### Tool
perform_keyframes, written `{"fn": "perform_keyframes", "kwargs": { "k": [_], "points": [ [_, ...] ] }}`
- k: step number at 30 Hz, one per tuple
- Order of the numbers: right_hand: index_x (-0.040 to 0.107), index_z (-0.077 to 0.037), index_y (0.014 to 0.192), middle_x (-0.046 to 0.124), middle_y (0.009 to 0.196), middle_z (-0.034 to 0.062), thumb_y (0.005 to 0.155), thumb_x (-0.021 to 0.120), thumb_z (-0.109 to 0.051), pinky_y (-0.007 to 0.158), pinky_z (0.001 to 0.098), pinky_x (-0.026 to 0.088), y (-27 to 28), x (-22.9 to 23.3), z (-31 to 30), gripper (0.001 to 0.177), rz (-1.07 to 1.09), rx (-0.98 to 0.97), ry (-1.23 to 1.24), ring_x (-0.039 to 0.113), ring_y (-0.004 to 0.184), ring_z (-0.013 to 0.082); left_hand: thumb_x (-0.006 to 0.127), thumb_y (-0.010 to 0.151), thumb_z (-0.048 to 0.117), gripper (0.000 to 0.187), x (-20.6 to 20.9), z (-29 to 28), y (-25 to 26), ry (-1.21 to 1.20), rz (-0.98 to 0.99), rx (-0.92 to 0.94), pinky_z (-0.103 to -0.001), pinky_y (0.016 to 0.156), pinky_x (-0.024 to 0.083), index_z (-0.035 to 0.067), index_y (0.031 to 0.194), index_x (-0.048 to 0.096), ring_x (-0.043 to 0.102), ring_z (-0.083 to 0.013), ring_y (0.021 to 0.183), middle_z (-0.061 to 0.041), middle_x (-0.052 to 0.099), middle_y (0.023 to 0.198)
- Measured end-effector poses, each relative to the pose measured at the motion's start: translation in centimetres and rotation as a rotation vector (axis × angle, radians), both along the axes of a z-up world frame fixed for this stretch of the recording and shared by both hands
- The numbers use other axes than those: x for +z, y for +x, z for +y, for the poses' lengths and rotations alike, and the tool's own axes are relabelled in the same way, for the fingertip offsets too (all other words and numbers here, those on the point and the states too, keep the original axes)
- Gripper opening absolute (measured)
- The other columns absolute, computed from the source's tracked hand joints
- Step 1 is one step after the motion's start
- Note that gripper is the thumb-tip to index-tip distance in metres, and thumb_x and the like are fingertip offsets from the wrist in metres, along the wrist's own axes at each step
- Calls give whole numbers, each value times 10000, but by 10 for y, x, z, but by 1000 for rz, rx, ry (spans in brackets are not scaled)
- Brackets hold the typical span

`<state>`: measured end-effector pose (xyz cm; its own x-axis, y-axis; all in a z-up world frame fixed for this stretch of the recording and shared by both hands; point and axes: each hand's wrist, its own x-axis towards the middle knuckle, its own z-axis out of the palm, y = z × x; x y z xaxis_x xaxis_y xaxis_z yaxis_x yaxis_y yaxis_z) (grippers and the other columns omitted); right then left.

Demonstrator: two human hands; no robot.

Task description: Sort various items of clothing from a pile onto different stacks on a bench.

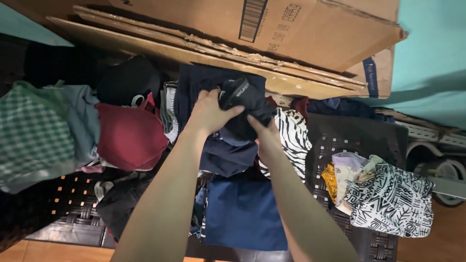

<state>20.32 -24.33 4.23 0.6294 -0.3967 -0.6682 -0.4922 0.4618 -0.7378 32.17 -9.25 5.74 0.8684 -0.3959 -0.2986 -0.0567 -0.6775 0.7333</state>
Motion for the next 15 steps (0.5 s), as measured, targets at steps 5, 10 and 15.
{"fn": "perform_keyframes", "kwargs": {
  "k": [5,10,15],
  "points": [
    [412,-58,1487,568,1451,103,935,697,-271,1105,342,432,8,23,7,657,-317,-25,-38,552,1325,212,856,685,598,995,16,-2,-6,-27,76,50,-432,1052,475,64,1434,478,583,-436,1267,-267,602,1339],
    [470,14,1447,621,1383,160,930,726,-348,1094,360,449,15,-13,1,681,-373,6,-274,592,1263,249,799,684,601,994,20,-4,-33,-114,183,253,-444,1053,491,52,1439,456,617,-417,1263,-257,638,1321],
    [511,-63,1410,670,1298,103,860,706,-424,973,353,484,24,14,8,686,-13,59,-182,644,1160,212,869,713,598,1082,-14,-3,-43,68,51,354,-490,1060,421,-15,1466,392,507,-471,1278,-305,489,1414]
  ]
}}
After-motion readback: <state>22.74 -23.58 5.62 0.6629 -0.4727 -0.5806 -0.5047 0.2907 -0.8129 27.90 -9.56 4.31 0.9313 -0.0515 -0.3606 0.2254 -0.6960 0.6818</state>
